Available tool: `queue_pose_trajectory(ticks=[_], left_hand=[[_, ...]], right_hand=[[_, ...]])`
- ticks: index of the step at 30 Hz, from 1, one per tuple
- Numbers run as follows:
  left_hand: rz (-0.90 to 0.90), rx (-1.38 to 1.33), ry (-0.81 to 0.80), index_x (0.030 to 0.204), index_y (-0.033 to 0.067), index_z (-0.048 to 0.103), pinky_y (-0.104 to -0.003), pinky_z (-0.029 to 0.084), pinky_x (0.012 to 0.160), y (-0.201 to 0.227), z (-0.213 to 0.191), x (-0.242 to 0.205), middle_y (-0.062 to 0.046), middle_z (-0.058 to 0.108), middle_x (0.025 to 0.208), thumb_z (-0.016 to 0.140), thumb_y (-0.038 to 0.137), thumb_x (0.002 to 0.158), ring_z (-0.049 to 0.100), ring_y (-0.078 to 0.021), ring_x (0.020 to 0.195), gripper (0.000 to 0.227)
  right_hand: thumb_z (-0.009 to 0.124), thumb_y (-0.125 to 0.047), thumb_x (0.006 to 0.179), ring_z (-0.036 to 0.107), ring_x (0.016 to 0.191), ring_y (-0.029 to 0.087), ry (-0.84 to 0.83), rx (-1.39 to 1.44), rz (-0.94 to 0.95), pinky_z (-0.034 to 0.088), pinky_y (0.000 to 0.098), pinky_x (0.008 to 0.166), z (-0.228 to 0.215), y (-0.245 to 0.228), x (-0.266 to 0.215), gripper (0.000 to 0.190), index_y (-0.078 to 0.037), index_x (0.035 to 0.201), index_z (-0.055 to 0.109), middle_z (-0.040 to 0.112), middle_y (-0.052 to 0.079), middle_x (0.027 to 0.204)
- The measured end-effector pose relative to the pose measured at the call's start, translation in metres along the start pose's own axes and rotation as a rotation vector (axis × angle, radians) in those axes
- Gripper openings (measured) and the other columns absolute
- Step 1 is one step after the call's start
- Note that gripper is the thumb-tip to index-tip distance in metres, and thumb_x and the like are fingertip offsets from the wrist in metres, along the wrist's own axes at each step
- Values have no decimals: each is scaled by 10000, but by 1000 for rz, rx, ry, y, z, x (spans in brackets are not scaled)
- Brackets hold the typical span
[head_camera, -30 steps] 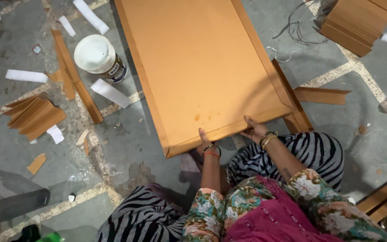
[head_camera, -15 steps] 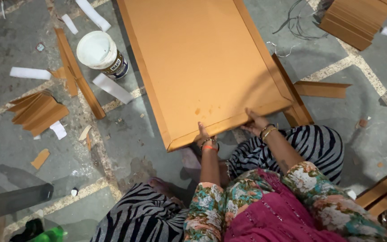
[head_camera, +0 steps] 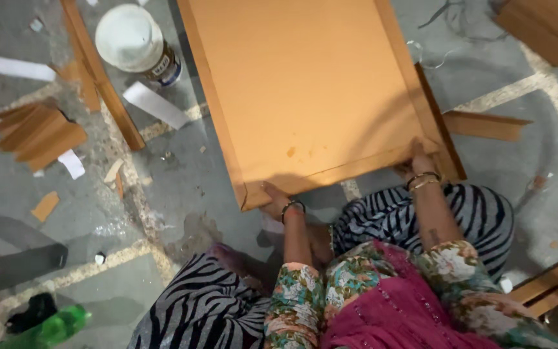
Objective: The person applies glue to a wooden strip using a white foam applicator and then attaches it to the edge of a larger wooden board. They press the strip firmly into place and smooth it down with their hands to ensure adhesion.
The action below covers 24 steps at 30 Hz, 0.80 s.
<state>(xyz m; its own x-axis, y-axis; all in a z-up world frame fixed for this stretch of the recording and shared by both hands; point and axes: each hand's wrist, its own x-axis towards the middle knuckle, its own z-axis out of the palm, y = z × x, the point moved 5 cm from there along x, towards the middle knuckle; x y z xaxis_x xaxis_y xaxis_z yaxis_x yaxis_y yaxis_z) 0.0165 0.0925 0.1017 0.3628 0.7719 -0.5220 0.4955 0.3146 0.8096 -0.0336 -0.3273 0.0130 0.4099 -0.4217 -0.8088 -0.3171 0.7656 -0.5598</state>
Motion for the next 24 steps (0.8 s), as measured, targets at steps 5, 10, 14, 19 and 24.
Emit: queue_pose_trajectory(ticks=[5, 10, 14, 19, 24], left_hand=[[7, -120, 26, 1273, 9, 604, -375, 621, 755, 4, 5, -8, -138, 723, 1167, 722, 500, 878, 727, -238, 922, 641], [-240, -31, 135, 1251, 15, 645, -414, 579, 710, -2, 16, -7, -170, 745, 1128, 705, 493, 877, 703, -282, 860, 610], [-37, -207, 84, 1245, 15, 655, -372, 596, 754, -14, 19, 0, -143, 742, 1155, 688, 482, 883, 709, -228, 905, 593], [-66, -41, 82, 1282, 10, 610, -368, 577, 768, -12, 8, -2, -141, 733, 1162, 702, 505, 890, 707, -235, 914, 638], [-141, -213, -60, 1277, -70, 623, -390, 604, 778, -19, 8, 3, -172, 715, 1201, 740, 483, 907, 693, -272, 944, 676]], right_hand=[[612, -543, 1002, 549, 1332, 392, -81, -144, -16, 499, 574, 1079, -8, -5, -4, 699, -108, 1519, 432, 516, 198, 1514], [583, -513, 990, 528, 1333, 371, -103, -122, -40, 477, 569, 1042, -13, -5, 6, 689, -111, 1521, 410, 495, 171, 1526], [568, -515, 1035, 524, 1383, 337, -141, -121, -49, 507, 504, 1108, -15, -4, 4, 654, -110, 1527, 422, 494, 149, 1554], [590, -499, 1046, 521, 1337, 349, -77, -41, 5, 504, 519, 1067, -19, 6, 16, 655, -74, 1527, 461, 512, 181, 1517], [576, -412, 1013, 562, 1287, 341, -197, -123, -92, 514, 543, 1014, 4, 27, 0, 560, -128, 1476, 441, 562, 125, 1438]])
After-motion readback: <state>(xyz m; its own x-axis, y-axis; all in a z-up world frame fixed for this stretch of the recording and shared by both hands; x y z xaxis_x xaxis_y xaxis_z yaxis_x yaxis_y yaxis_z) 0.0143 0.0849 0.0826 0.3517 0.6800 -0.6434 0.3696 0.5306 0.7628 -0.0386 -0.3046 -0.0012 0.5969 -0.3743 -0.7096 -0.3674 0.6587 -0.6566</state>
